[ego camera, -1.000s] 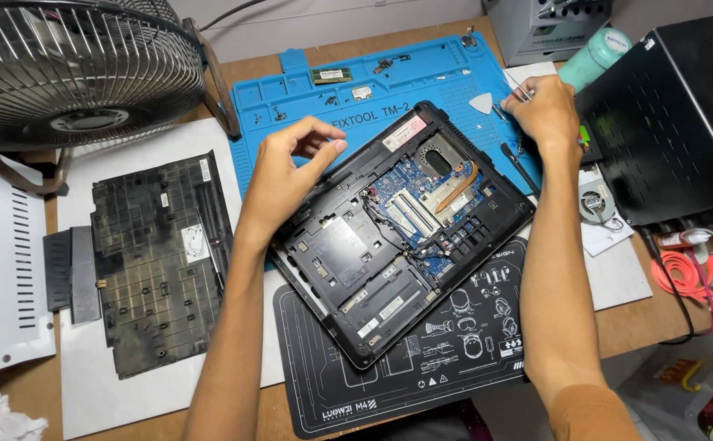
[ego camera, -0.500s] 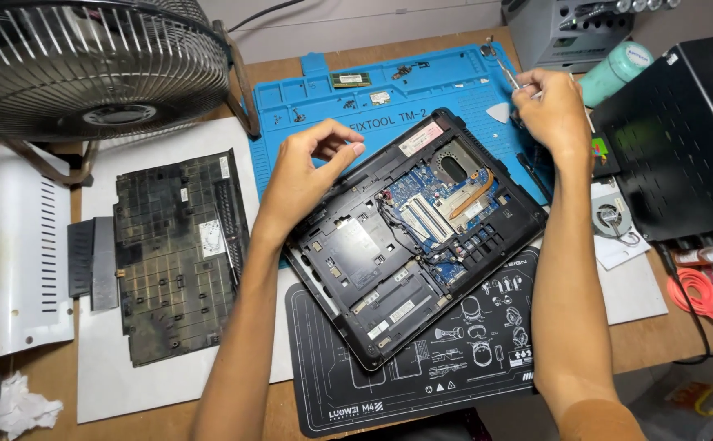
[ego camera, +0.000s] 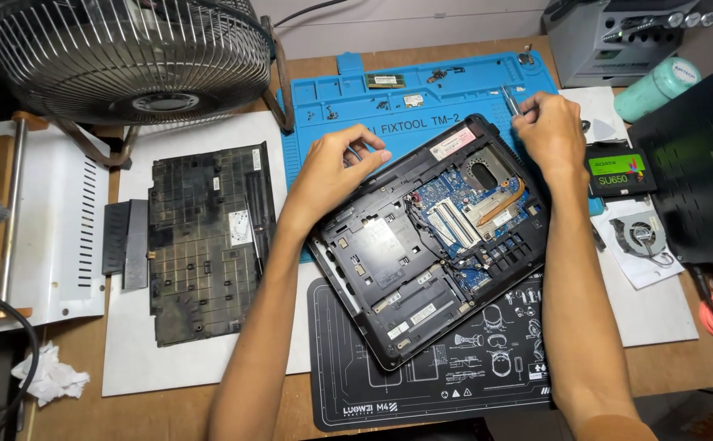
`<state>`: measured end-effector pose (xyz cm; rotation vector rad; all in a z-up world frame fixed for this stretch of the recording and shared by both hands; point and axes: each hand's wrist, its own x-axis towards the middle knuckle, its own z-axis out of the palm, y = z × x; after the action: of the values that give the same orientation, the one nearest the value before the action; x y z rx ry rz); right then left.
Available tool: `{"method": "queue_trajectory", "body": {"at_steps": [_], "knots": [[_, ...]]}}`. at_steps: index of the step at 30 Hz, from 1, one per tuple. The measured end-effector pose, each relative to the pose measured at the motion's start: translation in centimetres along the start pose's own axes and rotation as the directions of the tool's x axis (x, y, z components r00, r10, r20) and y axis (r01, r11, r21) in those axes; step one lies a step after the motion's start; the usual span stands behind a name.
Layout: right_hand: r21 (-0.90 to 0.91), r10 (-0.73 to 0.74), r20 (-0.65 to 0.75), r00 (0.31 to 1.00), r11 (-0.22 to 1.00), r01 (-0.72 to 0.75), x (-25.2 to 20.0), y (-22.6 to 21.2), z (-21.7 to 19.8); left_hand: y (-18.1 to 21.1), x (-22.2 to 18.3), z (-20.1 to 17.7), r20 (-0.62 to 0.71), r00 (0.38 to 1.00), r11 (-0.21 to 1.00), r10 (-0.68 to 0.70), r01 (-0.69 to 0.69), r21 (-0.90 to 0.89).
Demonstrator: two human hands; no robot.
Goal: Prying open the top cover of a laptop chassis using a screwdriver and hands to access internal components.
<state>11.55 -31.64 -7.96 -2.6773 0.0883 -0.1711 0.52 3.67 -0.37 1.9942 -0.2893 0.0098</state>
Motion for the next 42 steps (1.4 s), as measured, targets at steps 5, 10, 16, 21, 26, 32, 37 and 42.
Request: {"method": "queue_trajectory", "body": {"at_steps": [5,10,16,21,26,32,37,42], "knots": [[-0.020,-0.008,0.011,1.000,1.000,0.009,0.6,1.0,0.5,-0.1,-0.2,0.2,0.049,0.996,0.993,-0.073,0.068,0.101],[-0.027,-0.036,0.013,0.999,0.999,0.036,0.8,0.8,0.4,-0.3,-0.2,0.4,0.092,0.987,0.979,-0.136,0.119,0.164],[-0.021,-0.058,-0.005,0.998,0.998,0.058,0.0,0.0,-0.9,-0.8,-0.2,0.9,0.155,0.966,0.955,-0.207,0.165,0.246],[0.055,-0.158,0.056,0.986,0.986,0.155,-0.8,-2.8,-3.1,-2.7,0.0,1.5,0.158,0.958,0.948,-0.238,0.194,0.252],[0.122,-0.200,0.232,0.952,0.977,0.176,-4.3,-8.8,-6.7,-5.0,0.8,2.4,0.142,0.957,0.936,-0.252,0.205,0.285],[0.041,-0.094,0.395,0.914,0.996,0.085,-3.2,-8.0,-6.8,-3.0,0.6,2.1,0.151,0.942,0.923,-0.299,0.246,0.295],[-0.018,0.028,0.492,0.870,1.000,-0.022,-3.4,-7.9,-7.6,-2.2,0.3,3.2,0.136,0.935,0.878,-0.327,0.247,0.411],[-0.058,0.086,0.536,0.840,0.996,-0.065,-3.8,-8.5,-8.2,-2.3,0.3,3.4,0.137,0.937,0.867,-0.322,0.233,0.440]]}}
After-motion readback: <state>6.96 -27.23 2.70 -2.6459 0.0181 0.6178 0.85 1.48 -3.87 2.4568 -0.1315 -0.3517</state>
